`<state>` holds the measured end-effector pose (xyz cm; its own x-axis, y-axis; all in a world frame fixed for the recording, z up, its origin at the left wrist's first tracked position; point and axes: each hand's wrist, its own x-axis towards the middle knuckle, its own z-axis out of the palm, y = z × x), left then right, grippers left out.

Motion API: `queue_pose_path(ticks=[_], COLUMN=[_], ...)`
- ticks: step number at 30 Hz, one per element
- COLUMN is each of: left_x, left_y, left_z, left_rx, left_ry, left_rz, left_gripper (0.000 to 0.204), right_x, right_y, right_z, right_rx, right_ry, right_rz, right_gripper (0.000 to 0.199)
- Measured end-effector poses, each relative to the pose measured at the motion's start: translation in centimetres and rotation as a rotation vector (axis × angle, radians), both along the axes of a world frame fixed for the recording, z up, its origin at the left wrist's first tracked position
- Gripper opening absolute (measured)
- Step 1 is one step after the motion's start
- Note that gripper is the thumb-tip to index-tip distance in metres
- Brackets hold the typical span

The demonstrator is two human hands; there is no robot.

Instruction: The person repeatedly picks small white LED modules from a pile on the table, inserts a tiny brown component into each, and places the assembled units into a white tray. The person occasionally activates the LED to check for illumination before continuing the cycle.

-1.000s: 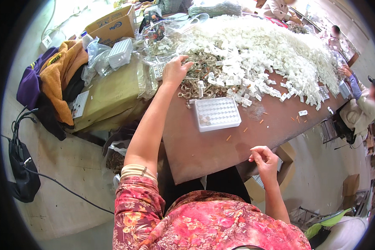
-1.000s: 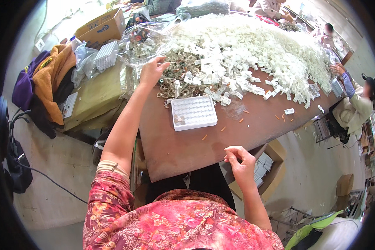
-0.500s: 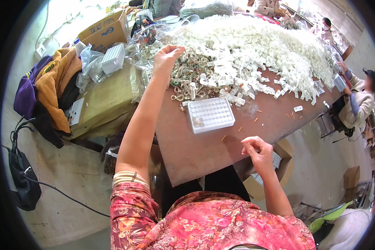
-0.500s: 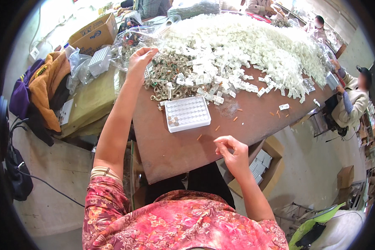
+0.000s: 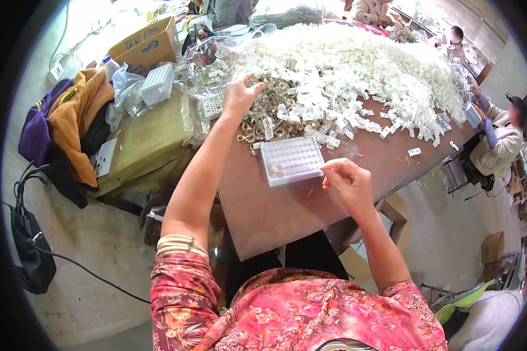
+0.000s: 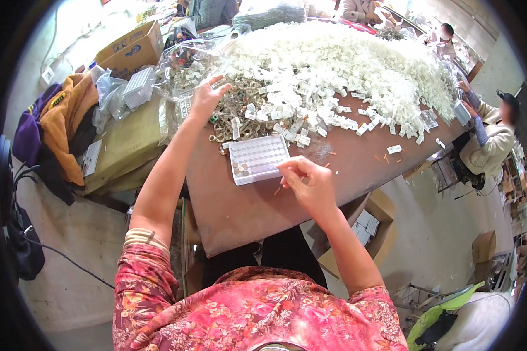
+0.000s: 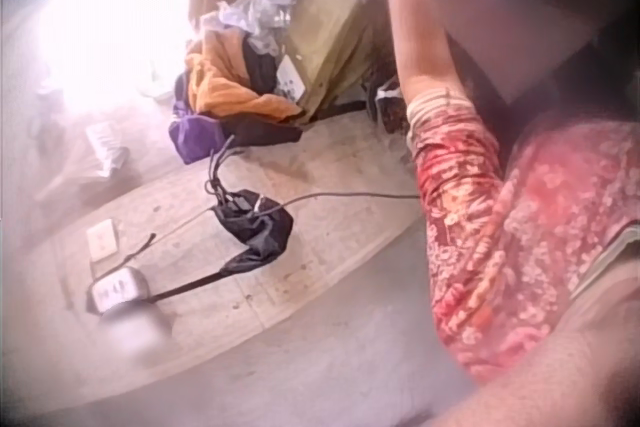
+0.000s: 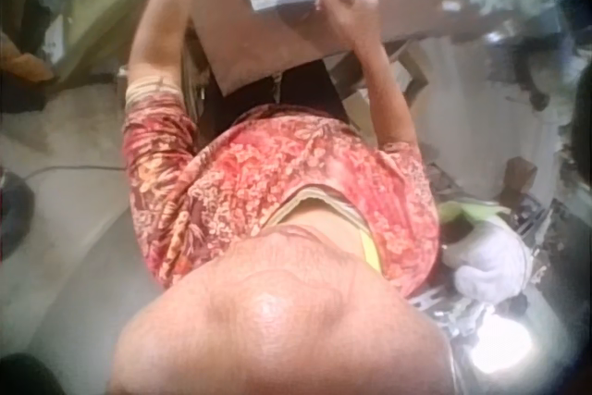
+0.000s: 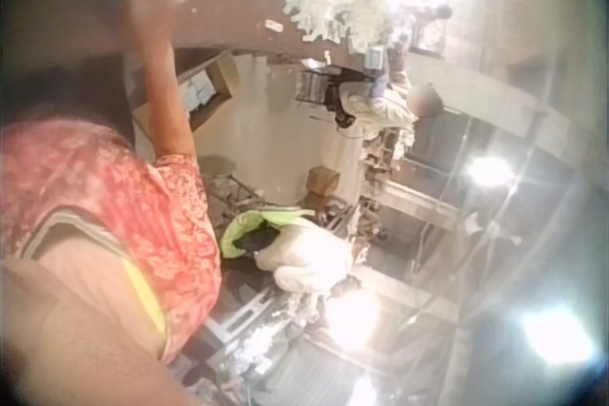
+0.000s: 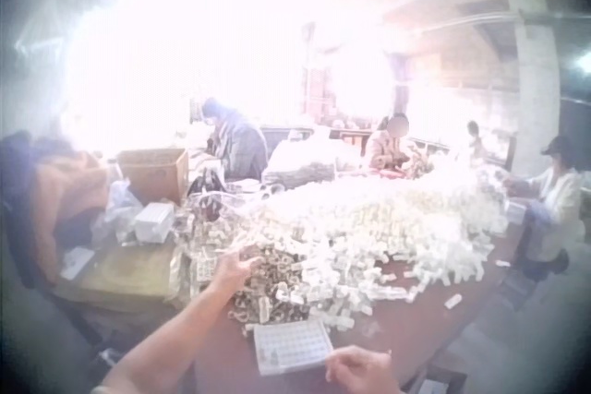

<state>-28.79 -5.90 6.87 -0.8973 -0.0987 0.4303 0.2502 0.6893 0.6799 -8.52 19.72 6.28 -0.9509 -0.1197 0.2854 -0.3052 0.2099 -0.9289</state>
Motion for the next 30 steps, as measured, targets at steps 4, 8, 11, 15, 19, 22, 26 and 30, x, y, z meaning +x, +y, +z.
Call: queue_pose_path(ticks=[4, 8, 11, 15, 19, 22, 26, 30], left_x=[2.5, 4.1, 4.2, 4.0, 5.2, 7.5, 10.9, 13.0], left_y=[1.8, 3.2, 3.9, 3.8, 3.1, 3.1, 3.4, 3.2], left_z=[-0.6, -0.4, -0.2, 0.9, 3.0, 4.3, 4.9, 4.7], left_rx=[-0.389, -0.774, -0.823, -0.730, -0.365, -0.108, -0.049, -0.089], left_ry=[0.542, 0.270, 0.182, 0.237, 0.311, 0.169, 0.094, 0.193], left_rz=[-0.173, -0.405, -0.373, -0.427, -0.453, -0.467, -0.646, -0.770], left_gripper=[0.029, 0.020, 0.017, 0.016, 0.014, 0.017, 0.016, 0.016], right_x=[0.7, 1.3, 1.6, 1.9, 0.9, -1.9, -6.2, -7.9], right_y=[0.9, 1.7, 2.0, 2.1, 2.1, 2.0, 1.4, 0.3], right_z=[-1.5, -2.2, -2.4, -2.6, -1.5, 1.6, 7.0, 9.1], right_rx=[-0.025, -0.036, -0.052, -0.054, -0.022, 0.173, 0.498, 0.494], right_ry=[-0.052, -0.090, -0.097, -0.112, 0.013, 0.350, 0.856, 0.406], right_rz=[0.000, -0.004, -0.006, -0.014, -0.037, -0.147, -0.044, 0.466], right_gripper=[0.009, 0.008, 0.008, 0.008, 0.008, 0.014, 0.022, 0.025])
